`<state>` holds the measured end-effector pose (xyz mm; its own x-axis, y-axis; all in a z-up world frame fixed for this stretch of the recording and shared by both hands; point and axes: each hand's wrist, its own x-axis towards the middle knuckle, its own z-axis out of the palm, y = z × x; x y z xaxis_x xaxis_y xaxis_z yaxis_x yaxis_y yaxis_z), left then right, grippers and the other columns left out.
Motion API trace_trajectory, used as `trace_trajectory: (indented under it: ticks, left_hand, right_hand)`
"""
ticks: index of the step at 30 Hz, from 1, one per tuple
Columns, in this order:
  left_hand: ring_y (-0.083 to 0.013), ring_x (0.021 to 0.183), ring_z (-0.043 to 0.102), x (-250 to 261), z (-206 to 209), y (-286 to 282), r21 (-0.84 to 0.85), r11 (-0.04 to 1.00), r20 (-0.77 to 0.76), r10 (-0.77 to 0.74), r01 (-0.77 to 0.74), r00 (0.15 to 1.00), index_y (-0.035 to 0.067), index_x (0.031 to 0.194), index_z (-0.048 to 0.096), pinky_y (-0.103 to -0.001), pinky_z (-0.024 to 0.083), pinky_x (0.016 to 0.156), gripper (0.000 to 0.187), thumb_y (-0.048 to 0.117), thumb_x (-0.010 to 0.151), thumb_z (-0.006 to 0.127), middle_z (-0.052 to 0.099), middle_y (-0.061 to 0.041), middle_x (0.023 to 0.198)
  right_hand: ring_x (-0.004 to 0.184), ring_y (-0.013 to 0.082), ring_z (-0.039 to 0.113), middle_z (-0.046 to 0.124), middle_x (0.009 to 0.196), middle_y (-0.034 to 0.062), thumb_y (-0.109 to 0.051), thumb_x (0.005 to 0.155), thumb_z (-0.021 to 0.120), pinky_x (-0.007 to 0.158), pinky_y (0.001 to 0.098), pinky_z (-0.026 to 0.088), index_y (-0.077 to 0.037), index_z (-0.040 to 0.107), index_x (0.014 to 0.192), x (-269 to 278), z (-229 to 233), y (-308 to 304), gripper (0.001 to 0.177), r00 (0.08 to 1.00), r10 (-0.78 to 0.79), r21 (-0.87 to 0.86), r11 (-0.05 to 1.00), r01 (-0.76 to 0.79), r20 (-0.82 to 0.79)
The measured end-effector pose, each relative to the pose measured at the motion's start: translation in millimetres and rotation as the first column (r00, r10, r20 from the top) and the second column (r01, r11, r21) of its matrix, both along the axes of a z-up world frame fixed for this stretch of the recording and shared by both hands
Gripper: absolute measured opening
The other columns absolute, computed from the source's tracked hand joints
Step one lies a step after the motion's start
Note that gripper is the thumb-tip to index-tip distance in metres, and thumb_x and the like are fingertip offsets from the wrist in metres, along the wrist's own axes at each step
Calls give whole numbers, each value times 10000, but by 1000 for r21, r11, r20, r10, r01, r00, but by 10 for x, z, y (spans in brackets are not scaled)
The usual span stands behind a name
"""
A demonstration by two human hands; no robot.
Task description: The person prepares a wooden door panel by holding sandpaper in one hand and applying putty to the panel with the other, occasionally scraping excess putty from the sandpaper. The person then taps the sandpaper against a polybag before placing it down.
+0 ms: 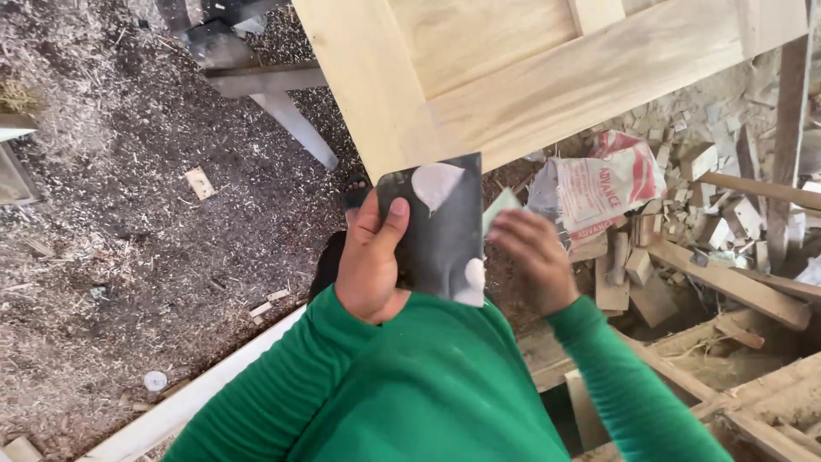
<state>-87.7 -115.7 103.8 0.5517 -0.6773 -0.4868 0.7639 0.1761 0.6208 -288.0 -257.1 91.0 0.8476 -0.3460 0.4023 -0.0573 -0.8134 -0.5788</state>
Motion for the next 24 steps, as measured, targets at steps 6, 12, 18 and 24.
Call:
trace_trajectory:
  ticks: [6, 12, 18, 24]
  left_hand:
    - [-89, 1051, 576, 105, 10, 51, 94, 995, 581, -35, -24, 813, -2, 1324, 639, -265, 493, 971, 276, 176, 1134, 548, 689, -21, 1144]
    - [-120, 1017, 633, 142, -5, 18, 180, 974, 781, -58, -136, 622, -12, 1280, 627, -284, 531, 923, 256, 173, 1117, 557, 719, -90, 1104]
    - [-113, 886, 620, 439, -540, 146, 280, 921, 790, -59, -272, 610, 7, 1175, 646, -300, 520, 792, 221, 194, 1100, 554, 700, -79, 984]
    - [-81, 867, 499, 722, -793, 436, 278, 893, 761, 21, -355, 648, -1, 1101, 604, -272, 469, 765, 211, 204, 1143, 571, 615, -33, 937]
  right_hand:
    - [1196, 267, 673, 706, 1263, 78, 77, 829, 622, 978, 409, 540, -90, 717, 1236, 291, 797, -121, 450, 972, -41, -65, 998, 27, -231]
    - [1075, 227, 663, 715, 1180, 15, -125, 747, 725, 796, 413, 504, -143, 725, 1217, 603, 960, 140, 471, 917, 127, -154, 968, -198, -378]
    - [1072, 207, 651, 717, 1165, 0, -152, 723, 733, 797, 413, 489, -176, 722, 1201, 498, 248, 80, 478, 830, 179, -75, 964, -255, -529]
    - [1179, 224, 614, 706, 1233, 2, -64, 793, 656, 923, 435, 474, -202, 714, 1264, 1044, -360, -470, 493, 840, 73, -237, 943, -234, -538]
